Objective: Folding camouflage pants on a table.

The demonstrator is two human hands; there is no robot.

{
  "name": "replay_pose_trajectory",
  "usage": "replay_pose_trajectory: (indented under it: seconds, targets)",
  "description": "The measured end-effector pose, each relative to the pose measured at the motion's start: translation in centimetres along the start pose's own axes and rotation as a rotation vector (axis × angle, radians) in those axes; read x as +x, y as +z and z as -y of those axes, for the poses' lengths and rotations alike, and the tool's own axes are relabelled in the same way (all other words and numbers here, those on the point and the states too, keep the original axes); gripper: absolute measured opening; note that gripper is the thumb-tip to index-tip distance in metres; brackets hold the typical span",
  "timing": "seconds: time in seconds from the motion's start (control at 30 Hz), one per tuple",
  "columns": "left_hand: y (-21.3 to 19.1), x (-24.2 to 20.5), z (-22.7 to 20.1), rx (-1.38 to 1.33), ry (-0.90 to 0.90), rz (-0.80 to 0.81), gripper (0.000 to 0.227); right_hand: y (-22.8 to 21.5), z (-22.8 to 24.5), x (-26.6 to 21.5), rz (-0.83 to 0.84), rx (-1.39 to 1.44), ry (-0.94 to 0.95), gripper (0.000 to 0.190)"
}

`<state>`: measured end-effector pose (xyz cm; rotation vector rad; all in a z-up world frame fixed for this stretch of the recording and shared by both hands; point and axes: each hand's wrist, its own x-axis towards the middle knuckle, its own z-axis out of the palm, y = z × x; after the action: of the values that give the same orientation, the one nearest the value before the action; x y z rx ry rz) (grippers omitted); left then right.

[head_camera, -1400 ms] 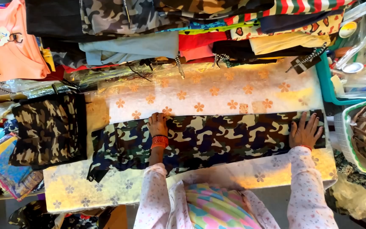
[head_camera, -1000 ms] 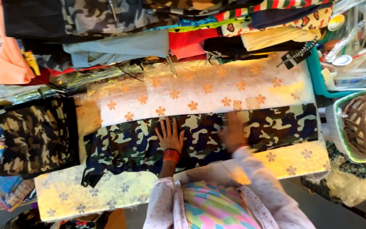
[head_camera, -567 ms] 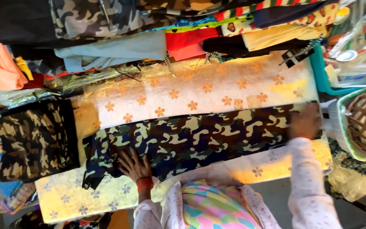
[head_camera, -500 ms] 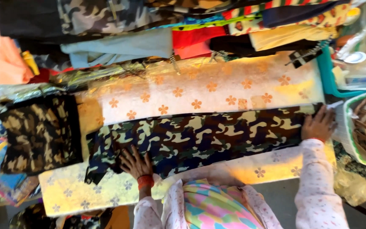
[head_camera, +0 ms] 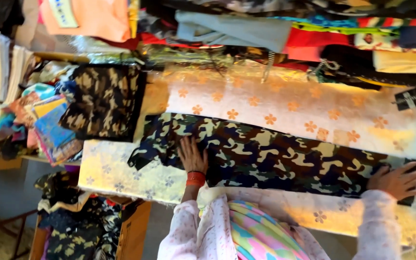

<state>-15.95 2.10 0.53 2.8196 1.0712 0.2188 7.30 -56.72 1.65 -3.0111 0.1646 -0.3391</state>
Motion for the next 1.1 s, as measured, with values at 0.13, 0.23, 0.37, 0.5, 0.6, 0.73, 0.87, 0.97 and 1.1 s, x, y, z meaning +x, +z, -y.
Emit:
replay_pose_trajectory:
  seconds: [0.13,0.23,0.37,0.5,0.6,0.73,0.87,0.97,1.1]
  targets:
    - [-1.9,2.3,3.5,-0.096,0.089,-0.025,0.077,-0.3,8.6,-5.6,0.096,0.193,-0.18,0.077]
    - [-3.1,3.5,8.4,0.142,-0.094,-0.04,0.074,-1.4,12.0,-9.2,0.211,0.3,-0.351,0.08]
    - [-2.3,3.9,10.9,0.257,-0.151,0.104,0.062,-2.2,12.6,-10.3,0.243,0.234,-0.341,0.073]
    - [-4.5,4.6,9.8,0.173,-0.14,0.1,0.064,-2.2,12.7,-10.3,0.238,0.248,-0.345,0.075]
    - [-9.0,6.5,6.7,0.273,-0.285,0.455,0.064,-1.8,12.0,-10.4,0.238,0.239,-0.36,0.073]
    - [-5.0,7.5,9.0,0.266,-0.259,0.352,0.055,-1.4,9.2,-10.2,0.225,0.23,-0.36,0.073]
    - [-2.8,7.3,10.2,0.01,0.11,0.018,0.063,-1.5,4.4,-8.8,0.188,0.15,-0.261,0.079]
    - [-3.0,7.8,9.8,0.212,0.073,0.148,0.066,-1.0,0.0,-7.6,0.138,0.115,-0.1,0.082]
    - [-6.3,9.0,8.3,0.214,0.013,0.318,0.07,0.3,-5.1,-5.5,0.109,0.078,0.106,0.085]
